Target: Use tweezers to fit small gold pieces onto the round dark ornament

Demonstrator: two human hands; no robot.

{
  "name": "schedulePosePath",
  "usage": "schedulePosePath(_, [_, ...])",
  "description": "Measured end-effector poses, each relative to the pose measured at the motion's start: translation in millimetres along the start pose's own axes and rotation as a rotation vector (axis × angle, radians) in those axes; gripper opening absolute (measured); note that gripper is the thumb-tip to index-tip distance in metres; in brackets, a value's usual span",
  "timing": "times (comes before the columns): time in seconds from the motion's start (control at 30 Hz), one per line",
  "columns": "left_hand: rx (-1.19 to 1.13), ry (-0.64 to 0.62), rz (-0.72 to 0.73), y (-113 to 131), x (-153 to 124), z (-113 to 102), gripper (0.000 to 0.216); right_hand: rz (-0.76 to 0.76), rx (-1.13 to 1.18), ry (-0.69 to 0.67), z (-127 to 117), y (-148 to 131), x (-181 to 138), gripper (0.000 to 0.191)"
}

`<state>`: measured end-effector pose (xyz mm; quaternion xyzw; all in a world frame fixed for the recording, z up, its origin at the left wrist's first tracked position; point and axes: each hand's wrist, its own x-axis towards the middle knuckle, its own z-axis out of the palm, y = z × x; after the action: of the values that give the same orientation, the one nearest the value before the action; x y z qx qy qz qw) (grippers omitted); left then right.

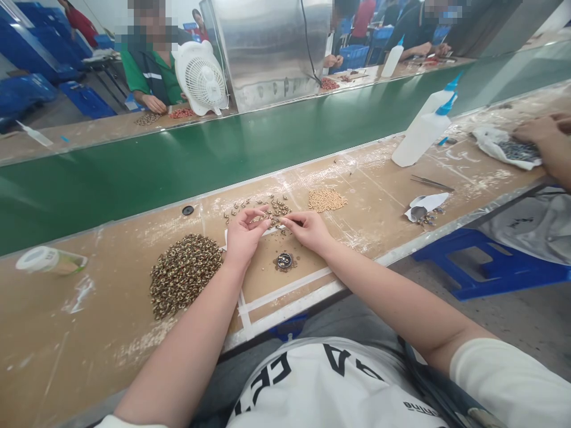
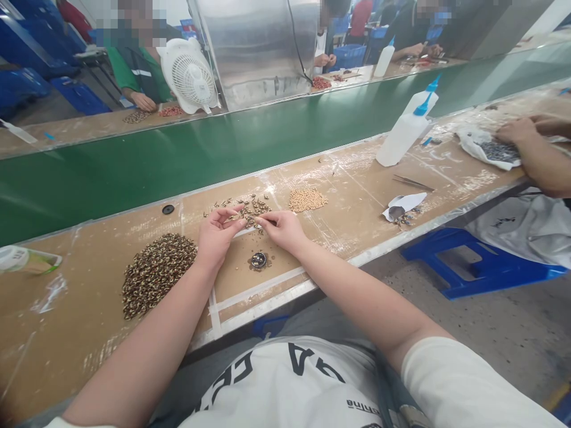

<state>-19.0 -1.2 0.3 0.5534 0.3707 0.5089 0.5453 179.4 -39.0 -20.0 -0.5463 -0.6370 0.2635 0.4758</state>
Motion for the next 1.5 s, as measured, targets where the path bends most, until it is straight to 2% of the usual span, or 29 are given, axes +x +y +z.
schedulePosePath(0.7, [-0.028, -0.061, 0.007, 1.3, 1.8, -2.7, 0.042, -0.016, 0.010, -0.012, 0.6, 1.0, -1.5, 0.035])
schedulePosePath(1.27, [0.017, -0.072, 0.050, -1.2, 3.1, -2.8, 0.042, 0.018, -0.011, -0.023, 1.3, 1.6, -0.8, 0.035])
schedulePosePath(1.5, [-0.019, -0.054, 0.011, -1.8, 4.1, -2.7, 0.041, 0.017, -0.025, -0.033, 1.8, 0.1, 0.0, 0.036])
